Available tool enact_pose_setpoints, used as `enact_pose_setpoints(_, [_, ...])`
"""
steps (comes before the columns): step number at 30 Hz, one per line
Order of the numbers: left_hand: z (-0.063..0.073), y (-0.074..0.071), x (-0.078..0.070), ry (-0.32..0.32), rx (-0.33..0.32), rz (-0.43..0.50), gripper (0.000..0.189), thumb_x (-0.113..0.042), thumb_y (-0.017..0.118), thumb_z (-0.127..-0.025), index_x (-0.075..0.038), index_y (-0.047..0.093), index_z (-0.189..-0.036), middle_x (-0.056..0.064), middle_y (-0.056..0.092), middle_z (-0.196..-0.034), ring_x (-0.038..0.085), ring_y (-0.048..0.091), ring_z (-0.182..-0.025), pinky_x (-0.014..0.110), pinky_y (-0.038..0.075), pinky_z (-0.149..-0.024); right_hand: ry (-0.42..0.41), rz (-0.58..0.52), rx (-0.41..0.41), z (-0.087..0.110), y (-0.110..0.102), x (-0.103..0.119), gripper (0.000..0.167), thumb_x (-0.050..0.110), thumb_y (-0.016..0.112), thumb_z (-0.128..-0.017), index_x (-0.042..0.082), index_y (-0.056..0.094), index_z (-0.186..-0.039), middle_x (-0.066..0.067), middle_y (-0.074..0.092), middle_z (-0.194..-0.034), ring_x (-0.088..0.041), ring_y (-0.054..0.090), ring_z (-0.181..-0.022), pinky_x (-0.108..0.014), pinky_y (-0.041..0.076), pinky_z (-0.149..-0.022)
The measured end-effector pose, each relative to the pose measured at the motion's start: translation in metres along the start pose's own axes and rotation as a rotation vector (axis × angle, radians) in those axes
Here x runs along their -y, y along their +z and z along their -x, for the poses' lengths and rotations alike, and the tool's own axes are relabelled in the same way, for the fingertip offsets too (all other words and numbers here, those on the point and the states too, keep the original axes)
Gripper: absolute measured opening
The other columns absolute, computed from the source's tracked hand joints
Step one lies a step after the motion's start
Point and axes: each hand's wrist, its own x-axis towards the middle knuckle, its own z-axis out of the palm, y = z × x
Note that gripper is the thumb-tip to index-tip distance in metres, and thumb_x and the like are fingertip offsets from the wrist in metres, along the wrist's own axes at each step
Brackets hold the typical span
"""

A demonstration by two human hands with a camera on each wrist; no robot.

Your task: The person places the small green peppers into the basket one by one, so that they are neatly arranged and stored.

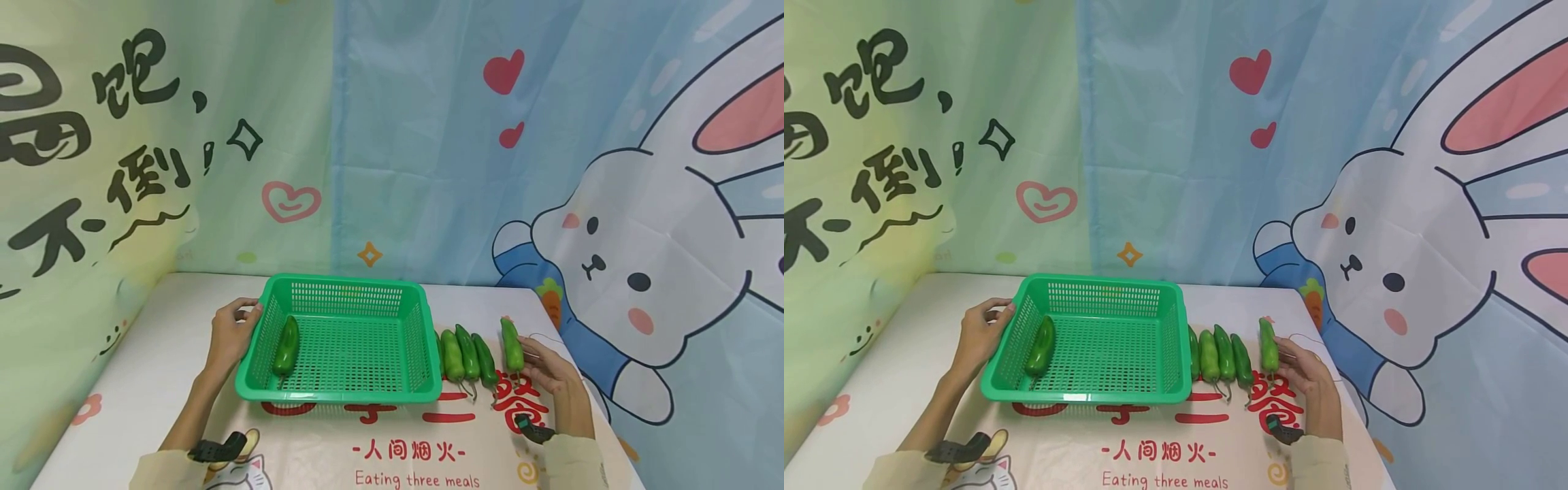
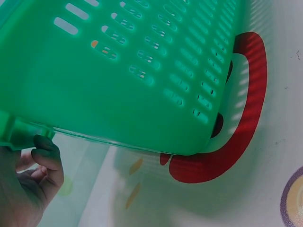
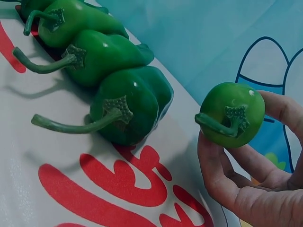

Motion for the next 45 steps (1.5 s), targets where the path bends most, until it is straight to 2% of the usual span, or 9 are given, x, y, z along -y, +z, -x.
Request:
enact_pose_setpoints(4, [0.000,0.000,0.000,-0.001,-0.001,-0.008,0.038,-0.020,0.061,-0.113,0.010,0.068,-0.135,0.031,0.074,-0.096,-0.002,0.064,-0.061,0.020,0.054,-0.056,0.012,0.004,-0.004,0.002,0.002,0.001,0.094,0.043,0.064,-0.109,0.002,0.011,-0.174,-0.026,0.025,-0.172,-0.012,0.060,-0.108,-0.020,0.061,-0.089])
enact_pose_setpoints(9, [0.000,0.000,-0.001,-0.009,0.002,-0.020,0.039,-0.021,0.060,-0.114,0.010,0.068,-0.136,0.032,0.074,-0.097,-0.003,0.064,-0.061,0.020,0.054,-0.056,0.014,0.012,0.016,0.005,0.006,0.004,0.093,0.044,0.063,-0.110,0.002,0.010,-0.174,-0.027,0.017,-0.176,-0.012,0.061,-0.109,-0.021,0.062,-0.091])
enact_pose_setpoints(18, [0.001,-0.001,-0.003,-0.019,0.011,-0.013,0.040,-0.022,0.059,-0.114,0.010,0.067,-0.137,0.033,0.074,-0.100,-0.005,0.065,-0.062,0.020,0.055,-0.057,0.006,0.026,0.021,0.009,0.014,0.010,0.091,0.048,0.064,-0.109,0.004,0.017,-0.173,-0.023,0.020,-0.176,-0.011,0.063,-0.110,-0.022,0.062,-0.097])
enact_pose_setpoints(22, [0.001,-0.001,-0.003,-0.019,0.010,-0.016,0.040,-0.022,0.060,-0.114,0.010,0.067,-0.137,0.033,0.074,-0.099,-0.006,0.064,-0.062,0.019,0.055,-0.057,-0.008,0.016,0.048,0.010,0.015,0.012,0.082,0.046,0.063,-0.110,0.006,0.024,-0.171,-0.019,0.030,-0.168,-0.011,0.064,-0.110,-0.023,0.062,-0.097])
enact_pose_setpoints(29, [0.000,-0.001,-0.002,-0.019,0.004,-0.017,0.039,-0.021,0.060,-0.114,0.010,0.068,-0.136,0.032,0.073,-0.097,-0.006,0.064,-0.062,0.019,0.054,-0.057,-0.015,-0.044,0.076,0.013,0.020,0.016,0.050,0.040,0.063,-0.111,0.013,0.048,-0.150,-0.004,0.056,-0.131,-0.012,0.065,-0.108,-0.024,0.062,-0.096])
enact_pose_setpoints(36, [0.001,-0.001,-0.002,-0.010,0.004,-0.023,0.039,-0.021,0.060,-0.114,0.010,0.067,-0.137,0.033,0.074,-0.098,-0.006,0.064,-0.062,0.019,0.055,-0.057,-0.046,-0.015,0.079,0.015,0.030,0.021,0.045,0.039,0.062,-0.111,0.011,0.051,-0.146,0.001,0.061,-0.121,-0.012,0.063,-0.110,-0.024,0.061,-0.094])
enact_pose_setpoints(42, [0.001,-0.001,-0.002,-0.003,0.006,-0.020,0.039,-0.020,0.059,-0.114,0.011,0.067,-0.137,0.033,0.074,-0.098,-0.007,0.065,-0.061,0.019,0.055,-0.056,-0.044,0.027,0.074,0.017,0.037,0.023,0.071,0.043,0.060,-0.111,0.003,0.034,-0.163,-0.003,0.054,-0.134,-0.012,0.057,-0.117,-0.022,0.059,-0.096])
enact_pose_setpoints(43, [0.001,-0.001,-0.002,-0.003,0.006,-0.019,0.039,-0.020,0.059,-0.114,0.011,0.067,-0.137,0.033,0.074,-0.098,-0.007,0.065,-0.061,0.019,0.055,-0.056,-0.048,0.040,0.077,0.018,0.037,0.023,0.072,0.044,0.058,-0.112,0.004,0.032,-0.166,-0.004,0.051,-0.138,-0.013,0.056,-0.119,-0.021,0.059,-0.096])
enact_pose_setpoints(45, [0.001,-0.001,-0.002,-0.003,0.004,-0.020,0.039,-0.020,0.060,-0.114,0.010,0.067,-0.136,0.034,0.074,-0.098,-0.007,0.064,-0.061,0.019,0.055,-0.056,-0.054,0.027,0.066,0.019,0.039,0.022,0.063,0.043,0.057,-0.113,0.009,0.040,-0.163,-0.006,0.046,-0.145,-0.015,0.052,-0.124,-0.021,0.059,-0.096])
